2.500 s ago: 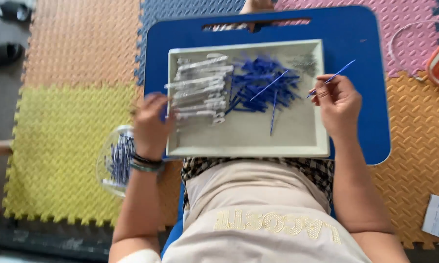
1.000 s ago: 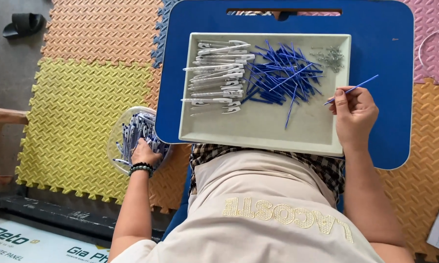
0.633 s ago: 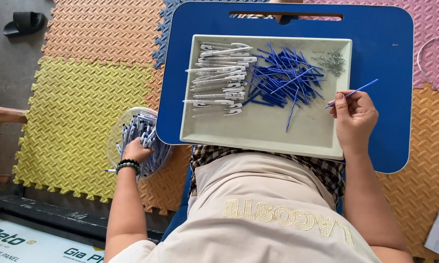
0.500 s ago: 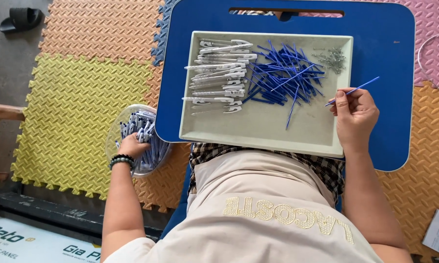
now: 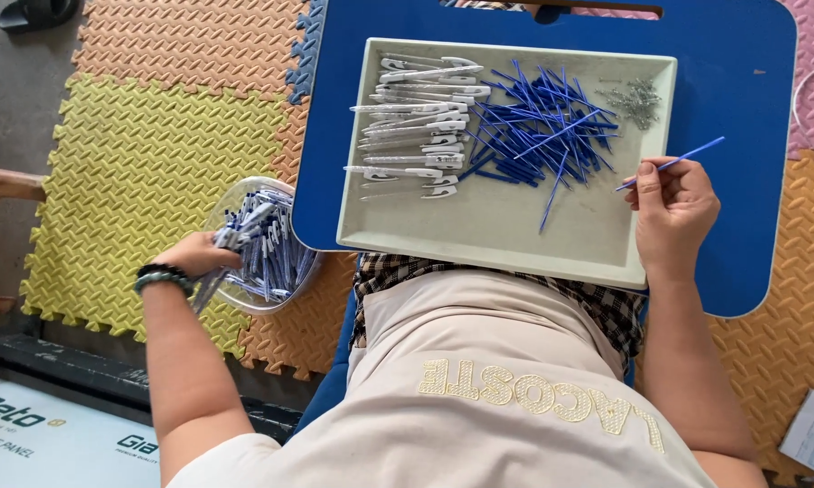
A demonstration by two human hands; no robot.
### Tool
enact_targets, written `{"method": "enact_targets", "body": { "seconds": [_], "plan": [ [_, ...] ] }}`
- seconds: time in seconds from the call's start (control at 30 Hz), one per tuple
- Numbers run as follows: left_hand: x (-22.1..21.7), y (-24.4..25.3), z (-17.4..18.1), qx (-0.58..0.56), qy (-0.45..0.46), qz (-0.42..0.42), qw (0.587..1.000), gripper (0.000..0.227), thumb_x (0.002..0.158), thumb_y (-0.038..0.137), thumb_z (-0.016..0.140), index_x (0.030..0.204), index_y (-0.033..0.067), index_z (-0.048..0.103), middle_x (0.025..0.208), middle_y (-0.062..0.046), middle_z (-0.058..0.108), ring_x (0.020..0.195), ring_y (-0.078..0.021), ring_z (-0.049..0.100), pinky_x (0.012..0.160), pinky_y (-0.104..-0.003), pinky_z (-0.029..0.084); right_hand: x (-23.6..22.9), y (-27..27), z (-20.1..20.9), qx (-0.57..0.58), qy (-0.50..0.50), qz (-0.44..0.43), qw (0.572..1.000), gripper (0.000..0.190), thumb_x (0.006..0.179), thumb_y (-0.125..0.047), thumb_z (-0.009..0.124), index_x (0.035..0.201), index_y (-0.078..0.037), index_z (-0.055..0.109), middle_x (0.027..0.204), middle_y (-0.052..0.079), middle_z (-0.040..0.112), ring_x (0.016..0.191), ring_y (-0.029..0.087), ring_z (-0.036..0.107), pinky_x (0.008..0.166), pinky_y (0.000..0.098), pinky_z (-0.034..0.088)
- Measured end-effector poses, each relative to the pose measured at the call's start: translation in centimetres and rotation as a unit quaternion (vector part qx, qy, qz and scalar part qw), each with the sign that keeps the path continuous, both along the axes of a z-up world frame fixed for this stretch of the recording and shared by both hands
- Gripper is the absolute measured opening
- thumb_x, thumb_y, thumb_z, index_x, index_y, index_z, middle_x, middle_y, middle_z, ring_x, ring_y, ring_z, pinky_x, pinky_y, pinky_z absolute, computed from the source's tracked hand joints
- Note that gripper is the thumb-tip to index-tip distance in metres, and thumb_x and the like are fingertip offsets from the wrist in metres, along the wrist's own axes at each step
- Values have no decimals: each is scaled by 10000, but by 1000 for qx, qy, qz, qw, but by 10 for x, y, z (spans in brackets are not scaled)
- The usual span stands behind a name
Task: Assembling ballpoint pens by inserting ink refills into pen barrels and organizing them.
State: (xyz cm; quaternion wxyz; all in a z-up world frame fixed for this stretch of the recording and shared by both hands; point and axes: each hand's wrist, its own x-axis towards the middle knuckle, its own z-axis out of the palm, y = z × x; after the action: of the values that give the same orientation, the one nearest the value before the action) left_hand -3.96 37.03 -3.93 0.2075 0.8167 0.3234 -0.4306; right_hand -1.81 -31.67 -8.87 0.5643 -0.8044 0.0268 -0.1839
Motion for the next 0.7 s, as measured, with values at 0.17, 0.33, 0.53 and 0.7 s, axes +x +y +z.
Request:
{"method": "enact_targets", "body": {
  "seconds": [0.17, 0.33, 0.53, 0.7],
  "plan": [
    [6, -3, 66, 23, -85, -31, 996, 375, 992, 288, 838, 1290, 76, 758, 1131, -188, 799, 986, -335, 685, 869, -470, 497, -7, 5, 14, -117, -15, 49, 992, 100, 1261, -65, 707, 1333, -1, 732, 1103, 156, 782, 901, 222, 731, 807, 357, 633],
    [21, -53, 125, 26, -207, -124, 970, 313, 936, 268, 909, 1159, 70, 814, 1038, -124, 829, 973, -274, 693, 857, -438, 495, -3, 27, 49, -293, -1, 240, 926, 185, 1042, -79, 837, 1224, -90, 868, 1100, 75, 845, 1016, 220, 760, 897, 387, 627],
    [44, -211, 150, -45, -184, -360, 914, 395, 918, 320, 855, 1303, 265, 790, 1117, 39, 908, 944, -166, 839, 813, -316, 633, 62, 47, 7, -409, 88, 270, 867, 206, 1053, -330, 814, 1220, -216, 853, 1070, 4, 795, 992, 242, 737, 722, 449, 616],
    [65, -314, 42, -153, -293, -558, 761, 525, 811, 306, 841, 1300, 154, 720, 959, -164, 823, 981, -446, 821, 839, -588, 656, 94, 58, 11, -225, 51, 174, 957, 153, 1025, -315, 868, 1145, -227, 832, 994, 37, 824, 1029, 290, 796, 881, 452, 622]
  ]
}}
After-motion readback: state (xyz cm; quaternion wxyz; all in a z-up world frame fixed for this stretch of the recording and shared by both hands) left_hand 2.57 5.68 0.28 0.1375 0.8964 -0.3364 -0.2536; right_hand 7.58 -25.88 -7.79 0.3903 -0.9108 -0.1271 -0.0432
